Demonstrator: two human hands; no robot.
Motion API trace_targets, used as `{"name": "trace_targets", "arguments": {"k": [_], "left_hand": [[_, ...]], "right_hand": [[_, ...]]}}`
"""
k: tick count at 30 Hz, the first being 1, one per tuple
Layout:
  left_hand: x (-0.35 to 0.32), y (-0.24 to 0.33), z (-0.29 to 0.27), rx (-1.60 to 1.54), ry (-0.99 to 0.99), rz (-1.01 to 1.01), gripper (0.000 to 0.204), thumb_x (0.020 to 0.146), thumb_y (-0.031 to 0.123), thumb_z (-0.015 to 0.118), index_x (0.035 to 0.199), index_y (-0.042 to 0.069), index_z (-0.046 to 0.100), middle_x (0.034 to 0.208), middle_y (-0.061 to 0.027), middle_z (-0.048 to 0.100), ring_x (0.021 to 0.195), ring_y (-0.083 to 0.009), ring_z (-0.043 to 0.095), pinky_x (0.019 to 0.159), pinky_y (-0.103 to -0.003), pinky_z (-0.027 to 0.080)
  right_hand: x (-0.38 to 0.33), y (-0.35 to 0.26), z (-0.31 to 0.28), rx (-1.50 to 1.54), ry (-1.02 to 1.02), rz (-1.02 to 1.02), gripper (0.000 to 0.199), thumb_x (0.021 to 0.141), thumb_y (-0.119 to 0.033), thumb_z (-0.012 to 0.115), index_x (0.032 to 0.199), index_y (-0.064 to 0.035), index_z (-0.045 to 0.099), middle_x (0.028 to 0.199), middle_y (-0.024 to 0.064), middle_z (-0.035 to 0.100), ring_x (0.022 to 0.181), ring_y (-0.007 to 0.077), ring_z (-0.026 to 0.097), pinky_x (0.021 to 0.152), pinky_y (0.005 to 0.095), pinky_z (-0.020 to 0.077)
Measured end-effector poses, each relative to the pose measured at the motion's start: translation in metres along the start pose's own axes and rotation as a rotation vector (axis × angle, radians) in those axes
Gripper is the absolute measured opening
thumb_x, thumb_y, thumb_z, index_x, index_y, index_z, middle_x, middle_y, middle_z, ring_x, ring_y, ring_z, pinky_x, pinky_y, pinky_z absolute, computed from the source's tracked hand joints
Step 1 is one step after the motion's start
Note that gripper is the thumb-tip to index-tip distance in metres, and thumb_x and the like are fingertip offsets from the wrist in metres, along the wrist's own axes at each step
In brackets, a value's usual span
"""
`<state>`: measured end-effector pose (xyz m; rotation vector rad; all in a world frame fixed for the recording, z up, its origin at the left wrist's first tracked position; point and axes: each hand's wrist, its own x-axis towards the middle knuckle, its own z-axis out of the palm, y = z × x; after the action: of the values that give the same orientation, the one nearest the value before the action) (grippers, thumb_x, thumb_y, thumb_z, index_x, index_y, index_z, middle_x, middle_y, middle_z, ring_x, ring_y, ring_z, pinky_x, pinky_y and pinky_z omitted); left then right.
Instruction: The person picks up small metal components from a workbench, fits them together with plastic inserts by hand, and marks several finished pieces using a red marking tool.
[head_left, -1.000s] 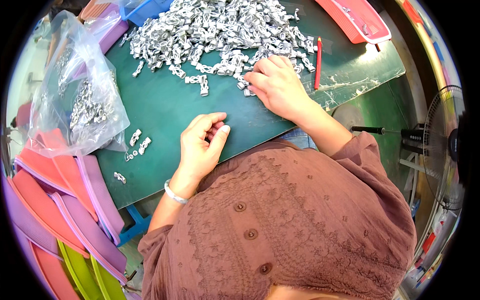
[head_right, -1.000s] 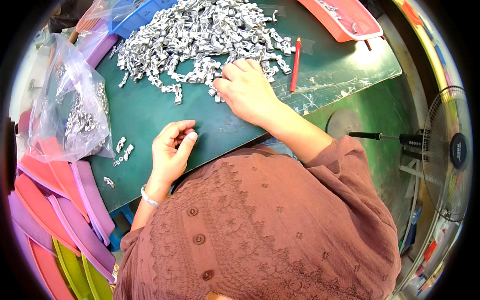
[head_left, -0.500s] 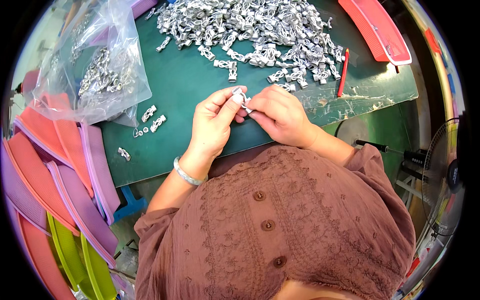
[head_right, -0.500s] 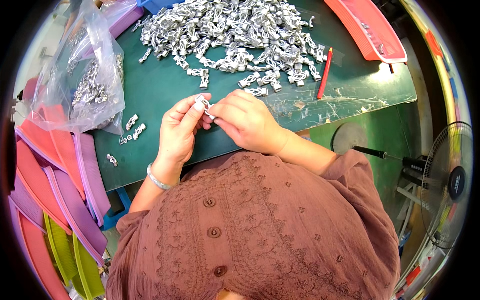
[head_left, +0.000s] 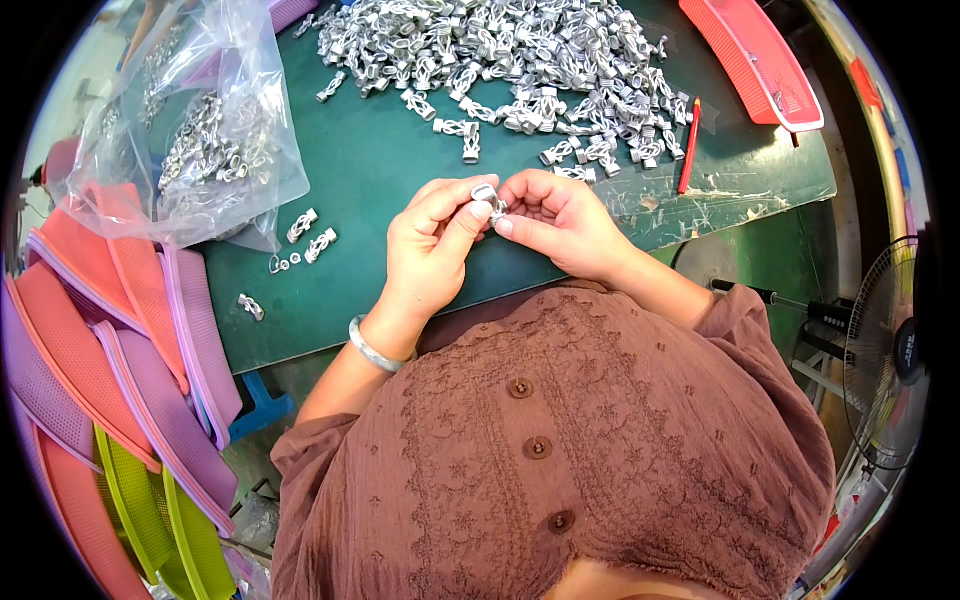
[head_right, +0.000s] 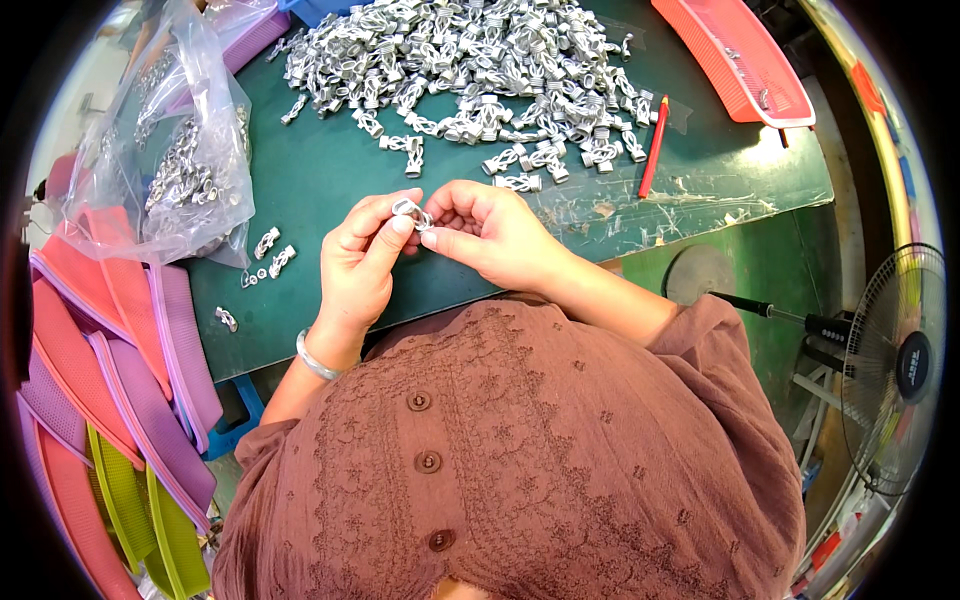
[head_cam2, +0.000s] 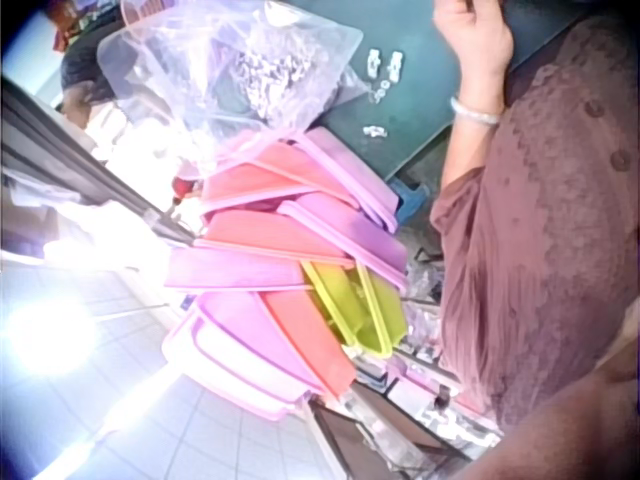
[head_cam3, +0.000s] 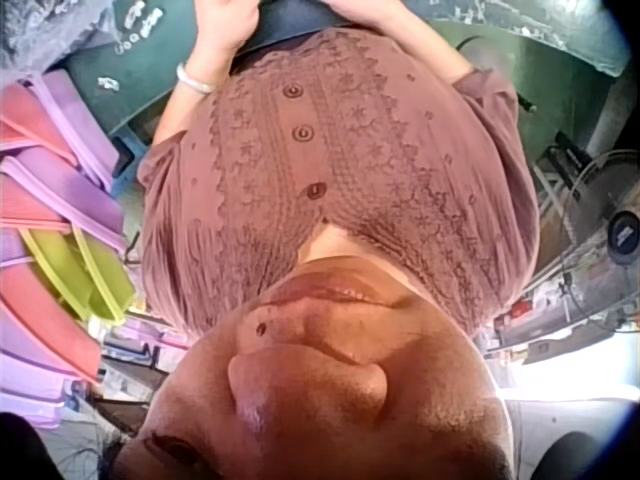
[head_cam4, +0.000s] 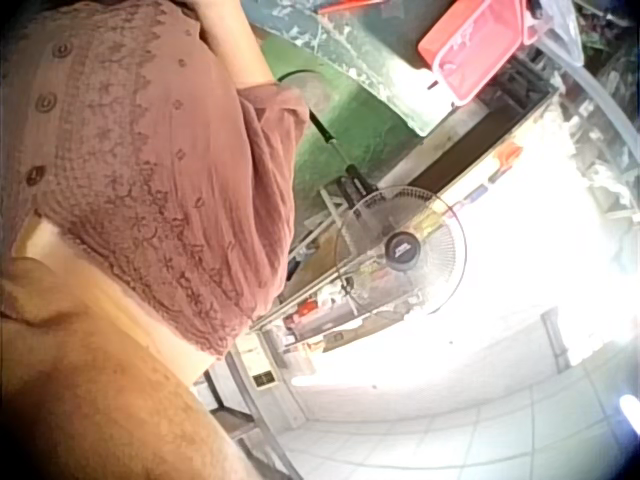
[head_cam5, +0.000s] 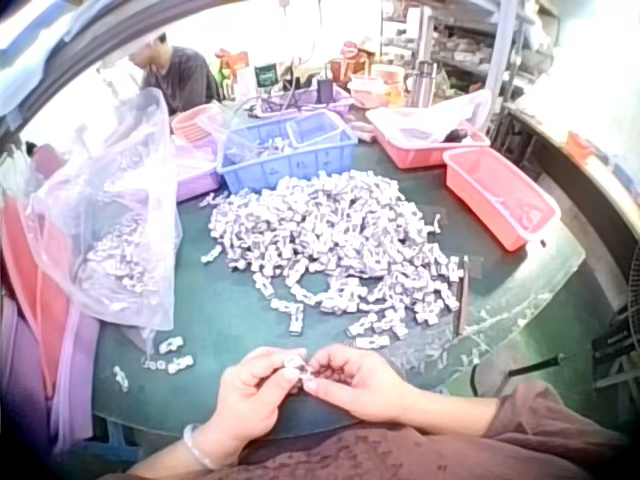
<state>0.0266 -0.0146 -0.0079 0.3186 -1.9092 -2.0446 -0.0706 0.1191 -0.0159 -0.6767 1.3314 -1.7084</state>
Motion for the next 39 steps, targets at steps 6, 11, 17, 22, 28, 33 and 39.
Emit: {"name": "trace_targets", "arguments": {"k": [6,11,17,22,28,33,39], "left_hand": [[-0.001,0.0,-0.004,0.229,-0.051,0.201,0.02,0.083,0.001,0.057,0.102,0.001,0.061,0.09,-0.0042,0.055,0.077,-0.0085,0.052,0.069,-0.02,0.043],[-0.004,0.006,-0.003,0.199,-0.056,0.175,0.02,0.081,0.0,0.058,0.101,0.0,0.061,0.09,-0.0042,0.055,0.079,-0.0085,0.051,0.069,-0.019,0.042],[-0.007,0.005,-0.006,0.192,-0.061,0.103,0.021,0.082,0.003,0.059,0.102,-0.001,0.059,0.089,-0.003,0.056,0.077,-0.0081,0.053,0.068,-0.019,0.043],[-0.011,0.01,-0.004,-0.027,-0.054,-0.08,0.021,0.084,0.003,0.056,0.104,-0.002,0.056,0.088,-0.0039,0.058,0.078,-0.0083,0.055,0.069,-0.02,0.046],[-0.012,0.0,-0.007,-0.122,-0.025,-0.053,0.031,0.084,0.0,0.051,0.115,-0.001,0.046,0.091,-0.0057,0.057,0.078,-0.0101,0.056,0.069,-0.022,0.047],[-0.012,-0.003,-0.011,-0.129,-0.044,-0.049,0.034,0.084,0.0,0.051,0.118,-0.001,0.043,0.092,-0.0065,0.057,0.078,-0.0107,0.056,0.07,-0.022,0.047],[-0.008,-0.003,-0.014,-0.213,-0.034,-0.162,0.03,0.086,0.001,0.049,0.115,-0.002,0.045,0.093,-0.0072,0.057,0.079,-0.0118,0.056,0.07,-0.023,0.047]], "right_hand": [[0.001,0.007,0.0,0.003,0.031,-0.016,0.008,0.082,-0.004,0.058,0.089,-0.0017,0.054,0.08,-0.0004,0.056,0.074,0.0044,0.052,0.065,0.0188,0.0434],[0.002,0.006,0.0,-0.008,0.034,-0.008,0.008,0.082,-0.004,0.058,0.089,-0.0016,0.054,0.079,-0.0003,0.056,0.072,0.004,0.052,0.063,0.0185,0.0432],[0.002,0.007,0.001,-0.054,0.076,-0.039,0.009,0.081,-0.003,0.059,0.089,-0.0015,0.054,0.078,-0.0004,0.057,0.071,0.0042,0.052,0.062,0.0186,0.0437],[0.001,0.01,0.0,-0.081,0.127,-0.105,0.012,0.08,0.0,0.059,0.09,-0.0014,0.053,0.082,0.0008,0.057,0.074,0.0052,0.054,0.066,0.0192,0.045],[0.002,0.007,0.001,0.027,0.098,-0.196,0.018,0.081,0.005,0.055,0.098,-0.0002,0.05,0.091,0.0037,0.056,0.086,0.009,0.056,0.077,0.0221,0.046],[0.002,0.008,0.001,0.036,0.097,-0.218,0.022,0.081,0.005,0.055,0.102,-0.0001,0.048,0.094,0.0044,0.056,0.087,0.0097,0.056,0.078,0.0229,0.0459],[0.001,0.006,0.003,0.026,0.098,-0.258,0.026,0.081,0.005,0.055,0.105,-0.0003,0.047,0.095,0.0047,0.056,0.087,0.0099,0.056,0.078,0.0234,0.0459]]}}
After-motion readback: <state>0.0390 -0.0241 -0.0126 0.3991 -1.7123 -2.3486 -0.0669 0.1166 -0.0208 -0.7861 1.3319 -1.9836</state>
